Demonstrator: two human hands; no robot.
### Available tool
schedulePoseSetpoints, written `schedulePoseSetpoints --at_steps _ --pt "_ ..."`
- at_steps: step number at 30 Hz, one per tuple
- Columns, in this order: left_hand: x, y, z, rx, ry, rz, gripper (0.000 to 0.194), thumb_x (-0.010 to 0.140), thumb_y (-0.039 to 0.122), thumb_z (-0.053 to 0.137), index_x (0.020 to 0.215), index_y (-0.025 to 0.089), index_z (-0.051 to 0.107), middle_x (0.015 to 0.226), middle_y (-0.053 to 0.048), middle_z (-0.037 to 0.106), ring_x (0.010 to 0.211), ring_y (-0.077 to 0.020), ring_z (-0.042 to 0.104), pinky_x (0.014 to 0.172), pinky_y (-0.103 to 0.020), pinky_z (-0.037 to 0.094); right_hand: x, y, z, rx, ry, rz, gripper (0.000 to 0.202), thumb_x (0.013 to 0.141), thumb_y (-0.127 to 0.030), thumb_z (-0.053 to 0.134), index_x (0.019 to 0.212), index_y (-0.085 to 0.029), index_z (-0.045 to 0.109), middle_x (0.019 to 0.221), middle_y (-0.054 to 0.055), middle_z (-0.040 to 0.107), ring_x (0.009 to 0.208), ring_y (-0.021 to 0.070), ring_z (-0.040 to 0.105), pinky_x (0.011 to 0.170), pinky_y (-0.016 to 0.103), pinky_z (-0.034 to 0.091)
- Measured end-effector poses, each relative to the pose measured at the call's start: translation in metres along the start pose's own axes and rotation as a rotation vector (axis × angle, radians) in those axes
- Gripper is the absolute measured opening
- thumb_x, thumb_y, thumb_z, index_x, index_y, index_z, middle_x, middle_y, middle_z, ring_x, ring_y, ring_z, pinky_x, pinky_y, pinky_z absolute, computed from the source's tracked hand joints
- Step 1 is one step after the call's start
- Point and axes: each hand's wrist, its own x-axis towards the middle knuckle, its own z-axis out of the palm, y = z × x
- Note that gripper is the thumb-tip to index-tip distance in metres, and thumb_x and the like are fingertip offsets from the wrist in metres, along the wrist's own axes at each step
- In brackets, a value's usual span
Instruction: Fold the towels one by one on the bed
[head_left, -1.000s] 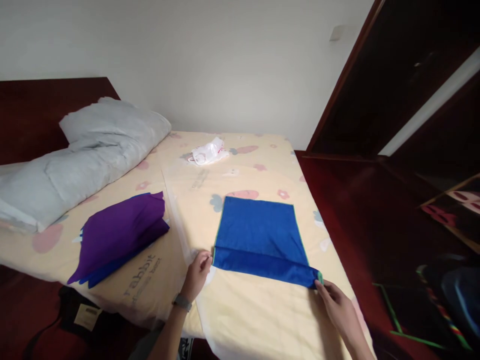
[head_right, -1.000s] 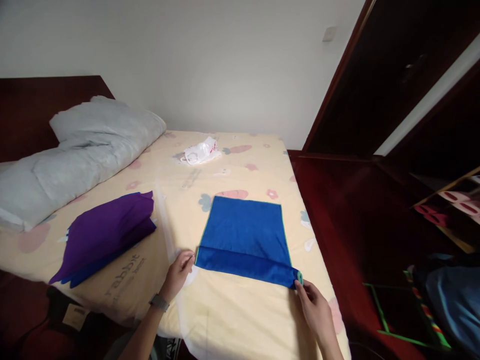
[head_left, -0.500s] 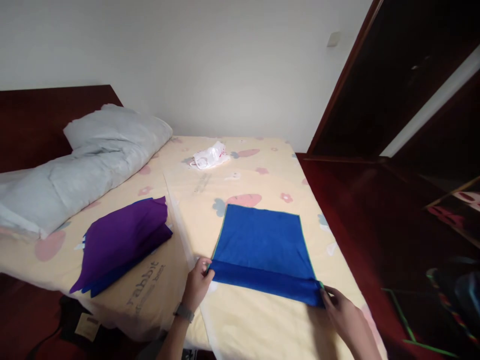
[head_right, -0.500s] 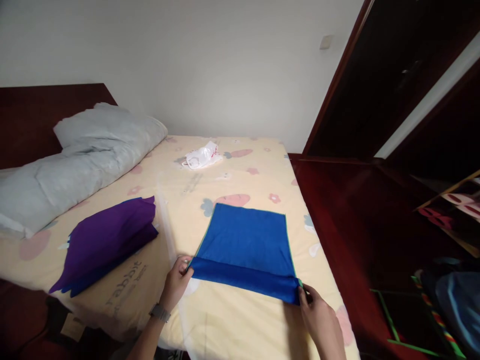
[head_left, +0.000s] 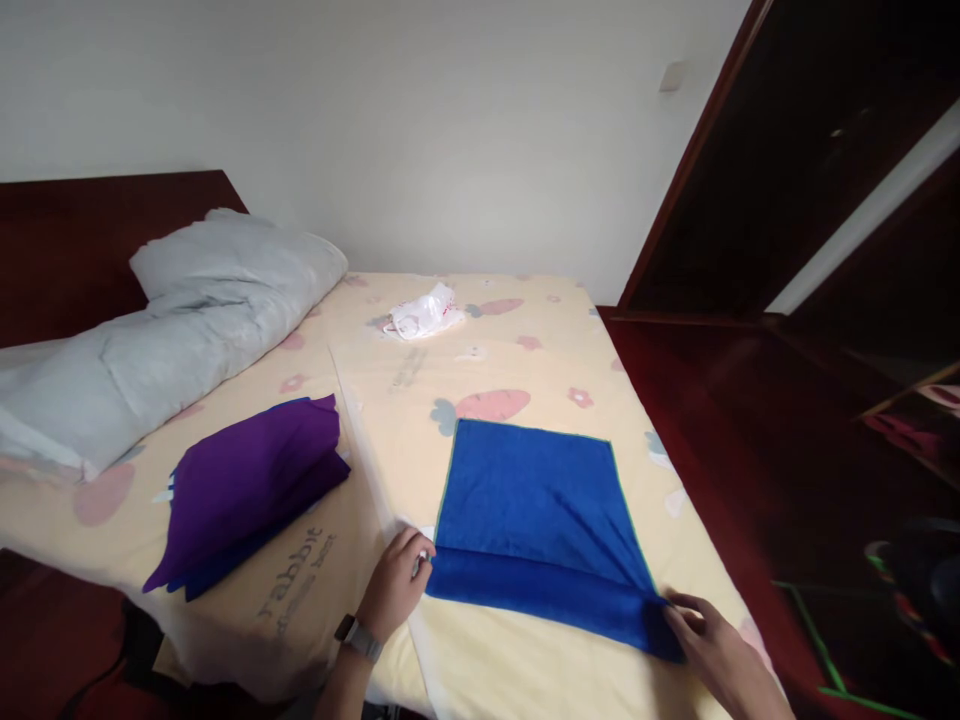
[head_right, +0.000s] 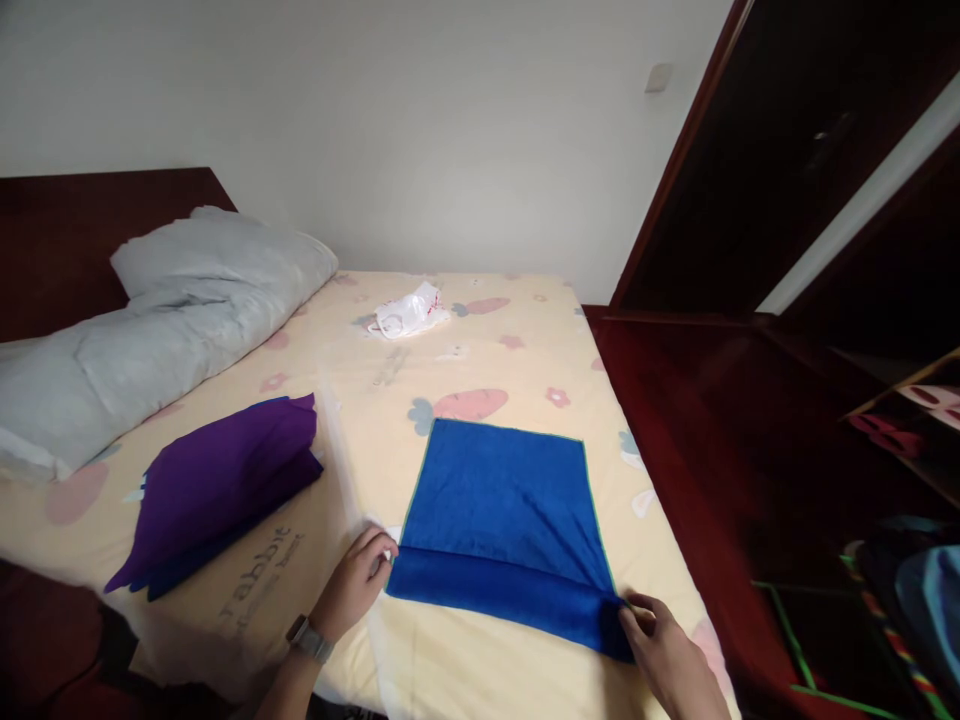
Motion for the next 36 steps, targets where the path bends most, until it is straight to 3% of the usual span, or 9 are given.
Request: schedulePoseSetpoints --at_steps 4,6,12,17,23,27,30,33,36 --pt "-0.005 -0.001 -0.003 0.022 -0.137 0.119 0.064 0.058 -0.004 0.043 0.111 0.027 0.061 0.121 -0.004 0.06 0.12 -0.0218 0.053 0.103 -0.036 0.043 0.002 -0.002 0.004 0.071 -0.034 0.045 0.064 0.069 -0.074 0.05 0.105 -0.025 0.067 0.088 0.01 0.078 0.092 0.0324 0.073 0.078 0.039 0.054" --pt "-0.006 -0.001 -0.002 0.079 -0.19 0.12 0.072 0.057 -0.004 0.046 0.118 0.03 0.061 0.129 -0.003 0.058 0.125 -0.0237 0.05 0.108 -0.04 0.04 0.005 -0.003 0.009 0.122 -0.046 0.032 0.07 0.067 -0.076 0.051 0.107 -0.021 0.067 0.09 0.012 0.078 0.094 0.0325 0.073 0.08 0.038 0.055" --pt "-0.005 -0.004 0.001 0.174 -0.176 0.112 0.056 0.073 0.002 0.051 0.12 0.03 0.064 0.132 -0.004 0.06 0.126 -0.025 0.053 0.108 -0.044 0.043 0.009 -0.003 0.014 0.067 -0.084 -0.047 0.06 0.074 -0.074 0.045 0.082 -0.019 0.068 0.086 0.012 0.076 0.09 0.0326 0.071 0.079 0.038 0.053" --pt "-0.005 -0.007 -0.001 0.18 -0.13 0.173 0.048 0.084 0.003 0.047 0.12 0.03 0.064 0.137 -0.002 0.059 0.129 -0.0232 0.052 0.109 -0.046 0.044 0.008 0.006 0.003 0.131 -0.057 -0.072 0.059 0.07 -0.075 0.051 0.085 -0.021 0.068 0.1 0.011 0.076 0.098 0.0308 0.07 0.085 0.034 0.051" --pt "-0.014 -0.009 -0.001 0.222 -0.18 0.227 0.055 0.078 -0.001 0.048 0.121 0.03 0.064 0.131 0.0 0.064 0.124 -0.0226 0.055 0.107 -0.045 0.047 0.007 0.016 0.009 0.114 -0.012 -0.053 0.051 0.067 -0.072 0.054 0.088 -0.025 0.056 0.077 0.007 0.075 0.076 0.0279 0.072 0.07 0.034 0.052" --pt "-0.018 -0.014 0.004 0.245 -0.154 0.217 0.069 0.073 -0.003 0.049 0.131 0.032 0.058 0.134 0.0 0.063 0.125 -0.0234 0.055 0.108 -0.047 0.046 0.0 0.021 0.005 -0.023 0.154 -0.376 0.043 0.071 -0.058 0.061 0.096 -0.024 0.057 0.088 0.007 0.071 0.081 0.0259 0.069 0.073 0.035 0.053" --pt "-0.016 -0.015 0.004 0.222 -0.114 0.234 0.061 0.078 -0.001 0.05 0.128 0.032 0.061 0.133 -0.001 0.064 0.124 -0.024 0.056 0.107 -0.046 0.047 -0.012 0.021 0.0 -0.078 0.038 -0.636 0.034 0.074 -0.042 0.065 0.103 -0.025 0.063 0.11 0.008 0.067 0.102 0.0238 0.065 0.087 0.032 0.052" --pt "-0.014 -0.013 0.002 0.143 -0.069 0.237 0.044 0.086 0.006 0.05 0.121 0.03 0.064 0.129 -0.002 0.065 0.123 -0.0229 0.056 0.106 -0.043 0.048 -0.019 0.021 0.001 -0.093 -0.096 -0.688 0.042 0.071 -0.034 0.066 0.113 -0.026 0.065 0.12 0.008 0.064 0.11 0.0234 0.063 0.091 0.03 0.052" --pt "-0.01 -0.01 0.003 0.057 -0.025 0.174 0.033 0.092 0.014 0.048 0.119 0.028 0.064 0.123 -0.004 0.068 0.118 -0.0216 0.06 0.104 -0.04 0.049 -0.018 0.02 0.003 -0.116 -0.052 -0.635 0.041 0.074 -0.034 0.062 0.114 -0.027 0.067 0.124 0.008 0.063 0.113 0.0258 0.062 0.098 0.037 0.049"
